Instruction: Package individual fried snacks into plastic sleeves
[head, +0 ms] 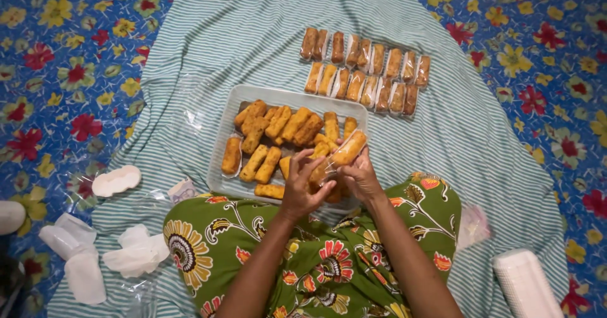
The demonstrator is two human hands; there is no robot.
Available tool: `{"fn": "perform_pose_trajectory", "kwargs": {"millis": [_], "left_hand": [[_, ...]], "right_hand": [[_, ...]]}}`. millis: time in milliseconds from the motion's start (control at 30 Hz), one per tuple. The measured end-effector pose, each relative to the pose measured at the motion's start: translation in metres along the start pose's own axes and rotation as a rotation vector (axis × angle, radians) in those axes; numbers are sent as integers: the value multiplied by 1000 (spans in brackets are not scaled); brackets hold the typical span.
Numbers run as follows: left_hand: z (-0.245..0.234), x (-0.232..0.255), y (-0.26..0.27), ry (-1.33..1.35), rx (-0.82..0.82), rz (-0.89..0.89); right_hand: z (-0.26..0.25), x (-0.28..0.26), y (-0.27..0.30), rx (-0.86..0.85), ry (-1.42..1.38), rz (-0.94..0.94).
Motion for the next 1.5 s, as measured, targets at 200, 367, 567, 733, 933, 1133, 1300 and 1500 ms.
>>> {"fn": "perform_pose_trajectory", "kwargs": {"millis": [200,367,567,733,933,1133,1300,1500], "left_hand": [[0,15,-5,-83,74,87],[5,0,4,-160,99,117],[10,0,-2,-172,122,92],[11,-4,-3,-177,120,78],[19,-11,-1,-367,76,276],[23,-11,-2,-467,55,329],[20,10,-11,-462,44,382],[21,3,-6,-399,9,384]], "right_hand": [[3,0,4,17,48,0],[-3,7,1,35,41,-4],[-6,12,-2,55,43,-4],[-17,23,-9,75,41,0],[-15,24,-11,120,42,-1],[-20,26,-13,146,-2,6],[-26,31,-16,157,22,25],[-28,28,-13,188,35,23]]}}
Point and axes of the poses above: each hand's wrist, its own y-axis away from the middle knuckle, its own z-axis out of the palm, x = y × z, the point moved 4 cm from there along -y, towards the middle knuckle, and after that the axes turned 4 degrees about y, right-handed, at the moved point
